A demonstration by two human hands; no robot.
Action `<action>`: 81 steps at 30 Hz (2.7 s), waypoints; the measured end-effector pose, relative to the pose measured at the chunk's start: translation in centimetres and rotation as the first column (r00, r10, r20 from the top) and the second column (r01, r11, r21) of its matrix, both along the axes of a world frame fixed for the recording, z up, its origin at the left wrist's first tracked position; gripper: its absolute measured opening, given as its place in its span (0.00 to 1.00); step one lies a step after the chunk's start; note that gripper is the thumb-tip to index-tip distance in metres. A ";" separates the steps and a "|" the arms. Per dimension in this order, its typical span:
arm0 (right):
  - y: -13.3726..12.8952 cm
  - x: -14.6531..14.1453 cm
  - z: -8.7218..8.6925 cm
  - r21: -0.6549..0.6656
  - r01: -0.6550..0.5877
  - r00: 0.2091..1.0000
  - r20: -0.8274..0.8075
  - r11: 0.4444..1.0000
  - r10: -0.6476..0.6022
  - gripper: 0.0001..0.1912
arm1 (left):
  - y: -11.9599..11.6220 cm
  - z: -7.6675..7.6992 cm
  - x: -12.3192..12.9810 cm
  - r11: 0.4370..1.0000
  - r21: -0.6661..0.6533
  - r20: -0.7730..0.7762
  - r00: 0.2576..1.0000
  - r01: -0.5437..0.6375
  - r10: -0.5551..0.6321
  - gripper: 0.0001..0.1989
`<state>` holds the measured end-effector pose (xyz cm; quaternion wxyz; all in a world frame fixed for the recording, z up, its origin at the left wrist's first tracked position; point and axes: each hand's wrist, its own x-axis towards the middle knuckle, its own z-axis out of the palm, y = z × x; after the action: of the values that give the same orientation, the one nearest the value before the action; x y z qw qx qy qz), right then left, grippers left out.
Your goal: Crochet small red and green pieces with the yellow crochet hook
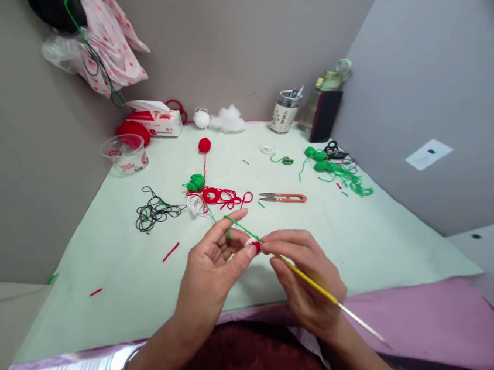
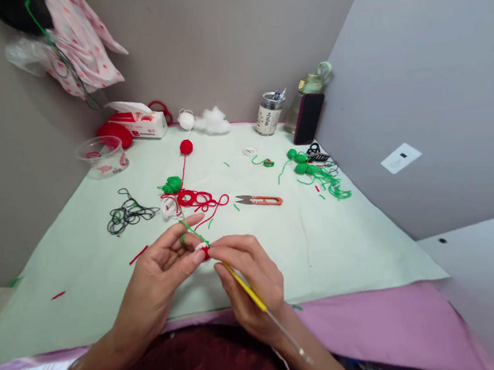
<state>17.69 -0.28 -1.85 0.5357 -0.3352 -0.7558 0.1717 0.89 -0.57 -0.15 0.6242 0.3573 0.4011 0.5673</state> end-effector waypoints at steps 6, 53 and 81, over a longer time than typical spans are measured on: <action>-0.3 0.3 -2.4 0.233 0.128 0.983 0.101 0.964 -0.154 0.28 | -0.1 0.1 0.1 0.960 -0.190 0.274 0.950 0.208 -0.151 0.25; 1.4 -0.5 -0.5 -0.354 -0.344 0.809 -0.581 0.870 0.083 0.08 | 0.3 0.1 -0.4 0.953 -0.191 0.278 0.944 0.237 -0.179 0.24; 1.8 -0.5 0.4 -0.378 -0.533 0.653 -0.753 0.757 0.083 0.09 | -0.1 -0.3 -0.8 0.985 -0.066 0.034 0.987 0.158 -0.156 0.14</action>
<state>17.16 1.56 -1.43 0.6133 -0.2478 -0.4562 0.5953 0.11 -0.68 -0.43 0.6845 0.3577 0.3820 0.5075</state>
